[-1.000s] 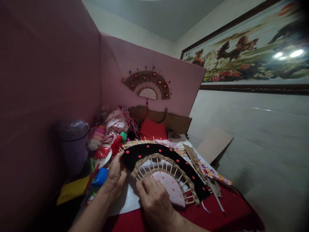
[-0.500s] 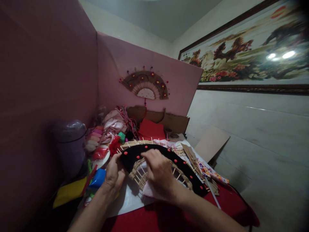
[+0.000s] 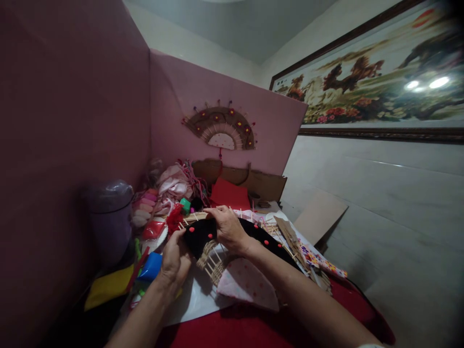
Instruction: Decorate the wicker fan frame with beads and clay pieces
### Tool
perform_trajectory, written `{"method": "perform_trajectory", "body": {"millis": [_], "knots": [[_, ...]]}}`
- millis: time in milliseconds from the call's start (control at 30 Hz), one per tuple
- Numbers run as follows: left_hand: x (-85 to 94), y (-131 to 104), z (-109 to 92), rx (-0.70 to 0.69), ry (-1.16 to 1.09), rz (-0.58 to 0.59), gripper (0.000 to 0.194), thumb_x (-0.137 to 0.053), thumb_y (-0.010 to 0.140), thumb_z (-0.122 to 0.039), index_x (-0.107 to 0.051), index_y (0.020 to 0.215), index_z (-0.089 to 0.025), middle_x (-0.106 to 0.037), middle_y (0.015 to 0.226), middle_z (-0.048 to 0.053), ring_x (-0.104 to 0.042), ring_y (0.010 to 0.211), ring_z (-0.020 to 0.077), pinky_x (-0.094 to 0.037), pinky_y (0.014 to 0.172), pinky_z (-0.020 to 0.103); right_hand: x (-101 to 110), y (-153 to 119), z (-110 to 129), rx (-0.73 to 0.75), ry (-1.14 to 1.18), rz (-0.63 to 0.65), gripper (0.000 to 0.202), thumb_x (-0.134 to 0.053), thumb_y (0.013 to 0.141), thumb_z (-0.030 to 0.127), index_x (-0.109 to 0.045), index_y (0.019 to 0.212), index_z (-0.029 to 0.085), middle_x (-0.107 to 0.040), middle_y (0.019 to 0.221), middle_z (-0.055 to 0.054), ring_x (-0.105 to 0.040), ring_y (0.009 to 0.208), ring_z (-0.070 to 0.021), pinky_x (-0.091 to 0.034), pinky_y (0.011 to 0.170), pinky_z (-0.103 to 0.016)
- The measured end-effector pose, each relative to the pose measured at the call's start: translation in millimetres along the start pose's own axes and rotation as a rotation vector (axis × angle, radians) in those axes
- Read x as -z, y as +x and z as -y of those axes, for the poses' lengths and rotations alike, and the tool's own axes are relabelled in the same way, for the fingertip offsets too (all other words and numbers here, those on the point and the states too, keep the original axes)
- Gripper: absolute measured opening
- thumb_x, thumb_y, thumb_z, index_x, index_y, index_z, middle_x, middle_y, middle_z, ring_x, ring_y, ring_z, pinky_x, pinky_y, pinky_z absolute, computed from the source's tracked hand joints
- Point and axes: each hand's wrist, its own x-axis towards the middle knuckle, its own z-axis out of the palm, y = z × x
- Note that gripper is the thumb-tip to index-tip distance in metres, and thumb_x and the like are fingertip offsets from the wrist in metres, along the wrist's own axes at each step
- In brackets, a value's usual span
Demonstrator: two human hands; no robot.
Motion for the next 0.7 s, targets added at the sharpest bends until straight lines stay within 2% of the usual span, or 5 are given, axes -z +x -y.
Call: {"method": "perform_trajectory", "body": {"millis": [133, 367, 533, 700], "knots": [[-0.8, -0.6, 0.1, -0.004, -0.004, 0.0, 0.022, -0.042, 0.08, -0.011, -0.064, 0.083, -0.011, -0.069, 0.068, 0.007, -0.067, 0.071, 0.0202, -0.056, 0.065, 0.03, 3.8, 2.8, 2.4, -0.025, 0.029, -0.039, 0.045, -0.051, 0.076, 0.007, -0.054, 0.119, 0.019, -0.063, 0.102, -0.004, -0.05, 0.095, -0.0199, -0.036, 0.082, -0.031], [0.0, 0.8, 0.9, -0.014, -0.013, 0.016, 0.023, -0.042, 0.08, -0.012, -0.065, 0.085, -0.009, -0.069, 0.073, 0.01, -0.067, 0.073, 0.0204, -0.056, 0.069, 0.032, 3.4, 5.3, 6.9, 0.018, -0.01, 0.066, 0.053, -0.055, 0.07, 0.008, -0.054, 0.121, 0.021, -0.061, 0.104, -0.007, -0.049, 0.096, -0.0204, -0.036, 0.084, -0.033], [-0.7, -0.6, 0.8, -0.041, -0.027, 0.103, 0.028, -0.043, 0.08, -0.013, -0.065, 0.096, -0.01, -0.071, 0.081, 0.011, -0.067, 0.078, 0.0215, -0.055, 0.072, 0.034, 2.8, 9.3, 12.6, 0.045, 0.037, 0.055, 0.051, -0.052, 0.073, 0.008, -0.052, 0.123, 0.019, -0.06, 0.108, -0.008, -0.046, 0.101, -0.0207, -0.036, 0.085, -0.033], [0.2, 1.4, 0.9, -0.025, -0.048, 0.027, 0.024, -0.042, 0.082, -0.012, -0.065, 0.087, -0.009, -0.07, 0.076, 0.01, -0.067, 0.077, 0.0215, -0.055, 0.072, 0.034, -3.5, 14.1, 16.0, 0.152, 0.087, 0.123, 0.052, -0.052, 0.074, 0.008, -0.05, 0.125, 0.02, -0.062, 0.107, -0.005, -0.045, 0.103, -0.0207, -0.036, 0.087, -0.034]]}}
